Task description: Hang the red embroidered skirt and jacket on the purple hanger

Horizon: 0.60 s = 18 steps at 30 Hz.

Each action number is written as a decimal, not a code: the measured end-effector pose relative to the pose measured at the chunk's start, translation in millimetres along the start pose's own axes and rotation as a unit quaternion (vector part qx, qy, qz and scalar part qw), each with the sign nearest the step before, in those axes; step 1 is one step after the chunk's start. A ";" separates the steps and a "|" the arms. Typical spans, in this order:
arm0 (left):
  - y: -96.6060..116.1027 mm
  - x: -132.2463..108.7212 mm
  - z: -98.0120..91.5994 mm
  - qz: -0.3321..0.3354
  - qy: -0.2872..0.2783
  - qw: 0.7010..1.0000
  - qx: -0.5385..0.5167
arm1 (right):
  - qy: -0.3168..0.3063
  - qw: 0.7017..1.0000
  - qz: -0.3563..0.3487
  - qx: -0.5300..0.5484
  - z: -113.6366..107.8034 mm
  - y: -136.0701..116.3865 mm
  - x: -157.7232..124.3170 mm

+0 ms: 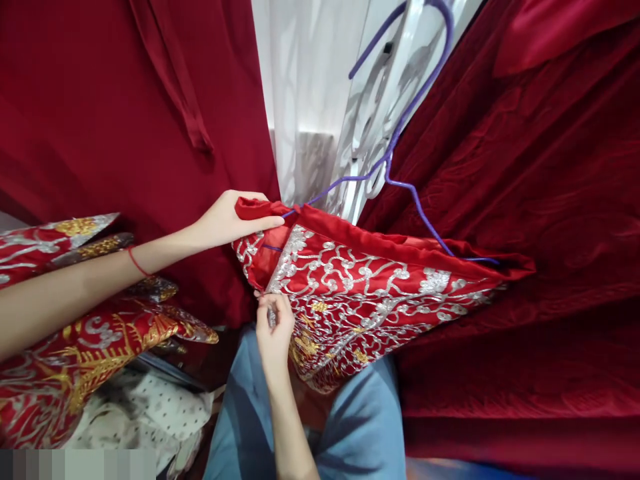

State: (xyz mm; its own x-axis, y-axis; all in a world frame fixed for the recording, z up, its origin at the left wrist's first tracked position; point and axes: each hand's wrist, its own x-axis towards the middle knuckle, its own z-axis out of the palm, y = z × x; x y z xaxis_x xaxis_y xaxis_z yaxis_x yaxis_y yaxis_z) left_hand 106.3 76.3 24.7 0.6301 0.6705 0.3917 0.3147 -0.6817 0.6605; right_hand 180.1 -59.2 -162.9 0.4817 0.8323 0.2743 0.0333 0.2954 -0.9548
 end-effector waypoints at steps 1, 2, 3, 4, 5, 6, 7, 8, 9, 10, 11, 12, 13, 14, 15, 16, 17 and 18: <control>2.6 -1.4 -5.6 -0.003 -0.008 0.999 0.050 | -0.004 1.000 0.011 0.005 -0.8 -1.1 -2.0; 6.2 -4.9 -11.4 -0.011 -0.011 0.994 0.108 | -0.006 1.000 0.023 0.009 -1.8 -2.7 -3.2; 10.9 -11.1 -16.7 -0.020 -0.005 0.986 0.167 | -0.008 0.999 0.034 0.012 -3.1 -4.6 -3.7; 16.6 -20.5 -20.4 -0.028 0.010 0.975 0.222 | -0.012 0.999 0.043 0.014 -4.9 -6.9 -3.4; 23.2 -33.3 -21.6 -0.031 0.031 0.963 0.268 | -0.020 0.998 0.051 0.014 -7.2 -9.2 -2.6; 30.3 -49.4 -19.4 -0.026 0.055 0.952 0.301 | -0.031 0.998 0.057 0.013 -9.8 -11.5 -1.4; 37.3 -68.3 -12.9 -0.014 0.074 0.944 0.322 | -0.042 0.997 0.063 0.012 -12.5 -13.6 -0.2; 43.7 -88.9 -2.0 0.001 0.083 0.939 0.333 | -0.052 0.996 0.069 0.014 -15.2 -15.3 0.8; 48.6 -110.1 13.1 0.017 0.099 0.937 0.336 | -0.063 0.995 0.074 0.018 -17.6 -16.7 1.3; 51.0 -130.7 31.8 0.019 0.113 0.935 0.335 | -0.072 0.994 0.077 0.023 -19.7 -17.5 1.2; 50.4 -149.2 52.6 0.008 0.134 0.933 0.334 | -0.079 0.993 0.079 0.028 -21.4 -18.0 0.4; 46.4 -164.7 74.2 -0.019 0.150 0.930 0.335 | -0.086 0.992 0.083 0.033 -22.9 -18.1 -1.1; 39.0 -176.2 95.0 -0.069 0.145 0.930 0.329 | -0.090 0.991 0.088 0.037 -24.1 -17.9 -3.1; 28.8 -183.3 113.5 -0.127 0.124 0.931 0.320 | -0.094 0.990 0.094 0.039 -25.5 -17.6 -5.6; 16.8 -185.9 129.1 -0.194 0.095 0.925 0.311 | -0.098 0.989 0.102 0.038 -26.9 -17.3 -8.0; 4.1 -184.5 141.3 -0.241 0.073 0.921 0.296 | -0.102 0.988 0.109 0.036 -28.5 -17.0 -10.3; -8.2 -179.8 150.4 -0.265 0.061 0.922 0.274 | -0.102 0.988 0.114 0.034 -30.4 -17.0 -12.0; -19.1 -172.9 157.0 -0.275 0.058 0.927 0.249 | -0.099 0.988 0.115 0.034 -32.3 -17.2 -13.1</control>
State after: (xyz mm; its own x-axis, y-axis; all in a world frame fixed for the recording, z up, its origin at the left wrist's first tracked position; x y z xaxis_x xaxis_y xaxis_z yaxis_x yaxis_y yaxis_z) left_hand 102.8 -72.6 -156.2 0.2058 0.9641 0.1678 0.8726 -0.2584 0.4146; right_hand 201.5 -90.4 -153.8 0.2888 0.9545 0.0743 -0.1190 0.1128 -0.9865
